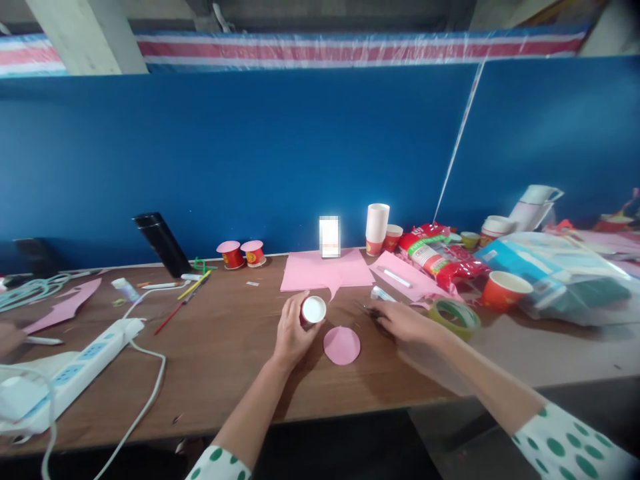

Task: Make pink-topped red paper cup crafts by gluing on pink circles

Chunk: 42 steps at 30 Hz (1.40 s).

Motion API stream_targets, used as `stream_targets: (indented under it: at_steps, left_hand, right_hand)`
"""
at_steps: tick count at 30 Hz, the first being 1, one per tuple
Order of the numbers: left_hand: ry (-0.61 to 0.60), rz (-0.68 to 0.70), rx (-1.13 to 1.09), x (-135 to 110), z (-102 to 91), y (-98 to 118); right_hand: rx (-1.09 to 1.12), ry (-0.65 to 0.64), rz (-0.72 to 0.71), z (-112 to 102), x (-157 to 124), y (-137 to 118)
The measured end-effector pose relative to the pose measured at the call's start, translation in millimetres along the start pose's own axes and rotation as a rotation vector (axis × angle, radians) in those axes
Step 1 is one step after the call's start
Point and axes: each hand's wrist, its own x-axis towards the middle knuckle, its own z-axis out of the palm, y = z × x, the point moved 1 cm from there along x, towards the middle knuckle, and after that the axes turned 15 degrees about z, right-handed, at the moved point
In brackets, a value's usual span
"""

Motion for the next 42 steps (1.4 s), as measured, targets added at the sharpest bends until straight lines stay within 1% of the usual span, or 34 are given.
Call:
stream_targets:
  at_steps: [2, 4, 7, 9, 12, 16, 19, 23, 25, 30, 36, 42]
  left_hand:
    - [0.0, 0.003, 0.006, -1.1, -1.0, -1.2]
    - [-0.009, 0.015, 0.008, -1.7, -1.3, -2.2]
    - [-0.057, 0.045, 0.0, -2.2, -0.7, -2.8]
    - [-0.083, 0.055, 0.002, -2.5, -0.2, -2.7]
    - [-0.102, 0.055, 0.001, -2.7, -0.1, -2.3]
    - [-0.092, 0.067, -0.022, -2.5, -1.2, -1.6]
    - [-0.081, 0.093, -0.014, -2.1, -1.9, -0.6]
    - [-0.085, 0.141, 0.024, -1.5, -1.9, 0.8]
    - [-0.091, 0.16, 0.045, -1.4, -1.7, 1.1]
    - [-0.097, 0.172, 0.068, -2.1, -0.8, 0.7]
    - [-0.098, 0.169, 0.036, -2.3, 0.3, 0.9]
    - [-0.099, 0.173, -0.022, -0.1, -1.1, 3.6]
  right_hand:
    - [0.098, -0.018, -0.029, -3.2, -2.9, 3.0]
    - [0.159, -0.009, -0.05, -7.5, -9.1, 2.5]
    - [0.164, 0.033, -0.164, -13.9, -20.5, -5.1]
    - [0.095, 0.104, -0.212, -17.0, -25.4, -11.5]
    - [-0.042, 0.233, -0.227, -19.2, -25.8, -18.4]
    - [-0.217, 0.326, -0.254, -20.3, -19.5, -22.5]
    - [-0.314, 0.406, -0.336, -22.3, -15.1, -24.8]
    - [-0.386, 0.56, -0.441, -26.9, -12.0, -29.2]
    - [-0.425, 0.602, -0.471, -29.4, -11.3, -31.7]
    - [-0.484, 0.621, -0.508, -34.4, -10.4, -35.9]
    - [-0.459, 0.576, -0.542, -36.4, -8.5, -36.2]
    - [-0.437, 0.534, -0.577, -32.0, -2.7, -29.9]
